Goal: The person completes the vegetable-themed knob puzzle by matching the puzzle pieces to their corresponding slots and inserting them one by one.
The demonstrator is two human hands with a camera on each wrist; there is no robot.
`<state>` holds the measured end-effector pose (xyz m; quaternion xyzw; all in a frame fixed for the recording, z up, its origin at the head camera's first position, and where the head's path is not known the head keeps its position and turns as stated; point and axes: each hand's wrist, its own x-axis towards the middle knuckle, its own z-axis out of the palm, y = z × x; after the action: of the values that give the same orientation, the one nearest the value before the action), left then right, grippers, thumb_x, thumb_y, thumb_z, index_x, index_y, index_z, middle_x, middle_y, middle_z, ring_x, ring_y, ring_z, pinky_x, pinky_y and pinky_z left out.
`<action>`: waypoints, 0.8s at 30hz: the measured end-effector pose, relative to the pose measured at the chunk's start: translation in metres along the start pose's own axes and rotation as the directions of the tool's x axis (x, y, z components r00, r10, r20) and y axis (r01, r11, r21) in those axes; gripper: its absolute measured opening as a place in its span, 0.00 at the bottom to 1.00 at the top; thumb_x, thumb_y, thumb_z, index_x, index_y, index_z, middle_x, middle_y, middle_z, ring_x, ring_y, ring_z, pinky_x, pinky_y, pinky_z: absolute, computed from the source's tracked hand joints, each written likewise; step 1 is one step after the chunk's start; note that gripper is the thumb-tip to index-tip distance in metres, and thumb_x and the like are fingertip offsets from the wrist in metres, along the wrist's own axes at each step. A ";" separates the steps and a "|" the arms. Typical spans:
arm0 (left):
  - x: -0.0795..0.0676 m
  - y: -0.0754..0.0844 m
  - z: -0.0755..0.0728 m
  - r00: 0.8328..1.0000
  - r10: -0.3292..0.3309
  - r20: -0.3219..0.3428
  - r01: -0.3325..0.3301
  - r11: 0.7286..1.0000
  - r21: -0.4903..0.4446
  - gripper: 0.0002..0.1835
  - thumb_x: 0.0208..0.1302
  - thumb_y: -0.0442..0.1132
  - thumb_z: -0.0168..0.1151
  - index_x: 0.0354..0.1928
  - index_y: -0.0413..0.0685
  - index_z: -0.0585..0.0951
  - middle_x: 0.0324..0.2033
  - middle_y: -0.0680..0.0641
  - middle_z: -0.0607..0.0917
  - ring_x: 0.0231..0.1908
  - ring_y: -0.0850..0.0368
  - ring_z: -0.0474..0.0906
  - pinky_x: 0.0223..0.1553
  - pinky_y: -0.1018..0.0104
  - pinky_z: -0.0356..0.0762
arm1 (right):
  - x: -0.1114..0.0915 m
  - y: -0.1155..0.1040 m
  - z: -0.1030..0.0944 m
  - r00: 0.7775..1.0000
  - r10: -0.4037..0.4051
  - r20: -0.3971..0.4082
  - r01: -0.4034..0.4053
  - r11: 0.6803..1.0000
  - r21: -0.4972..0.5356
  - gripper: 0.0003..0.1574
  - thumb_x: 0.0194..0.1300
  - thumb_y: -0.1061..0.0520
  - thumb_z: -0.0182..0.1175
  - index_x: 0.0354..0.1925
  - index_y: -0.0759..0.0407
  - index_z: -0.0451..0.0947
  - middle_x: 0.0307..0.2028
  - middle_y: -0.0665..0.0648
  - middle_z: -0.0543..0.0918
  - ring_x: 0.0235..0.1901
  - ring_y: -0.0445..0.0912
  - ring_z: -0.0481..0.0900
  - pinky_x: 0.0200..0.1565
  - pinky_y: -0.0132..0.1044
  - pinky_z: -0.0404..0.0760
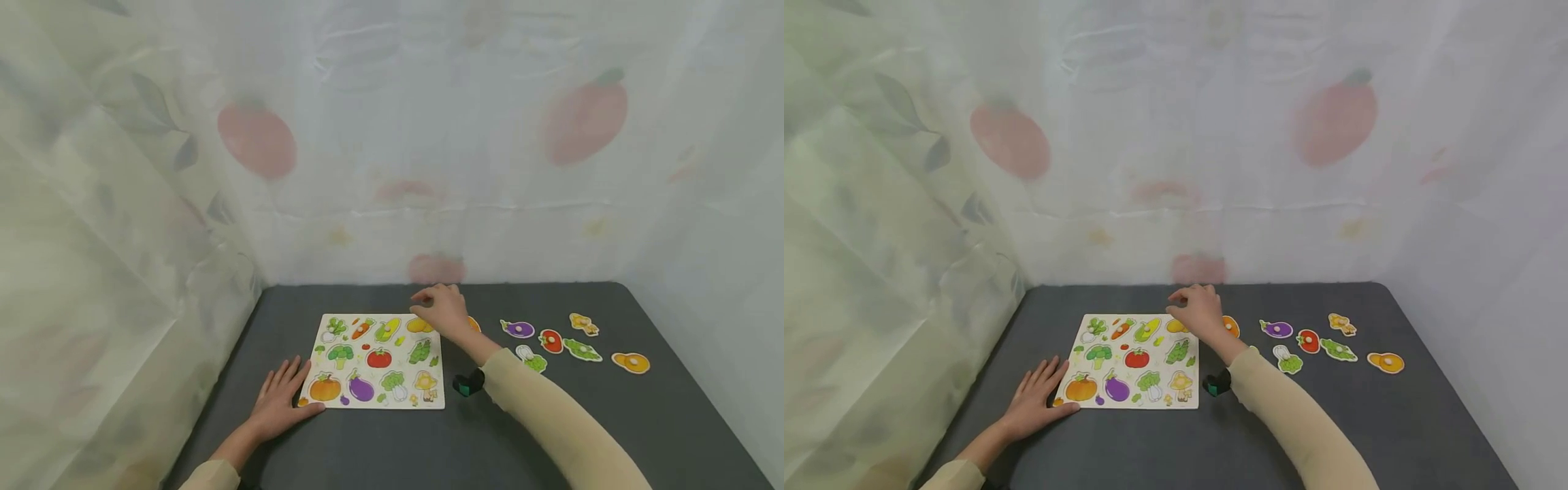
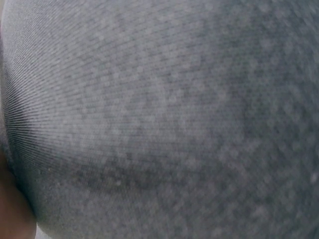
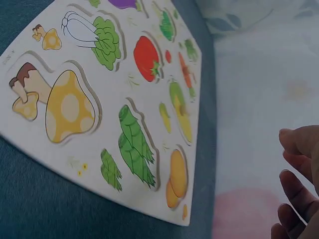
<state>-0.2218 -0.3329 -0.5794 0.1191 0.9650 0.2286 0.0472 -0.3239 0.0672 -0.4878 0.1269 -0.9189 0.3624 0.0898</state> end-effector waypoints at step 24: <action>0.002 -0.009 -0.002 1.000 -0.023 -0.001 0.023 1.000 0.017 0.59 0.57 0.74 0.65 0.81 0.49 0.56 0.79 0.35 0.52 0.77 0.32 0.40 0.72 0.31 0.31 | -0.053 0.055 -0.071 1.000 0.017 -0.010 -0.016 0.999 0.038 0.18 0.68 0.49 0.70 0.52 0.55 0.88 0.47 0.58 0.84 0.53 0.61 0.73 0.53 0.58 0.72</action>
<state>-0.2264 -0.3410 -0.5821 0.1082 0.9683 0.2198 0.0486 -0.2847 0.1638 -0.4853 0.1191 -0.9125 0.3812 0.0891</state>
